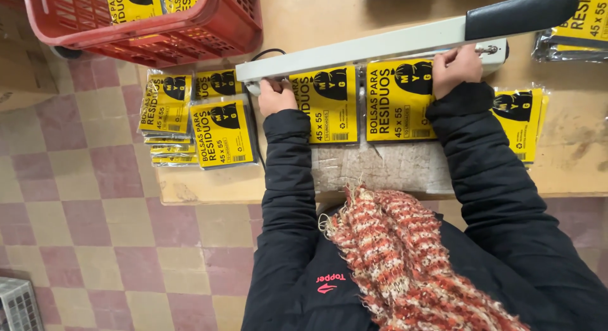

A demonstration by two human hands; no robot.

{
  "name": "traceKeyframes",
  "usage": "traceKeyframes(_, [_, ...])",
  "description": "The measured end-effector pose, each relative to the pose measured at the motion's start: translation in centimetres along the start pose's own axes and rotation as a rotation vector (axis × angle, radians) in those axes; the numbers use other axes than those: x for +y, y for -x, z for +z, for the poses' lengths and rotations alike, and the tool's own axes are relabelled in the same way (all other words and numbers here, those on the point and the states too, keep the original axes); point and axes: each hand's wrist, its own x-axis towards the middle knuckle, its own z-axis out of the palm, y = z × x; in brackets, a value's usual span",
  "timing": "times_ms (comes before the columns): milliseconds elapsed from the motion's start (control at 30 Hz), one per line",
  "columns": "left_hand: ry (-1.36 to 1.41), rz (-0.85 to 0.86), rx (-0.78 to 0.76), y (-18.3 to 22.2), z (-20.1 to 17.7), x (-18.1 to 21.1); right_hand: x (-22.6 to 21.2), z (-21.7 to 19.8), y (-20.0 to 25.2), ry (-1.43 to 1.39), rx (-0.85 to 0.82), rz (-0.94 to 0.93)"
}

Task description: Sealing individual plastic trash bags using a heat sealer and organizing them into stacks.

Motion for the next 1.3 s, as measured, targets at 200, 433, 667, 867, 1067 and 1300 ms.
traceKeyframes(200, [-0.134,0.250,0.001,2.9,-3.9,3.7,-2.9,-1.2,0.1,0.060,0.019,0.002])
traceKeyframes(433, [-0.225,1.045,-0.547,12.4,-5.5,10.7,-7.4,-4.3,2.5,0.177,-0.164,-0.489])
traceKeyframes(667, [-0.420,1.126,-0.741,13.7,-2.9,10.4,-7.2,-4.1,3.0,0.177,-0.216,-0.520])
traceKeyframes(867, [-0.431,1.119,-0.715,13.7,-1.3,8.9,-11.7,-7.8,1.1,0.161,-0.204,-0.524])
traceKeyframes(1067, [-0.396,1.163,-0.663,13.8,-1.5,8.6,-19.6,-11.3,-7.7,0.299,-0.085,-0.866])
traceKeyframes(1300, [-0.329,1.160,-0.622,13.9,-3.7,9.2,-9.4,-3.8,-9.4,0.468,-0.533,-0.317])
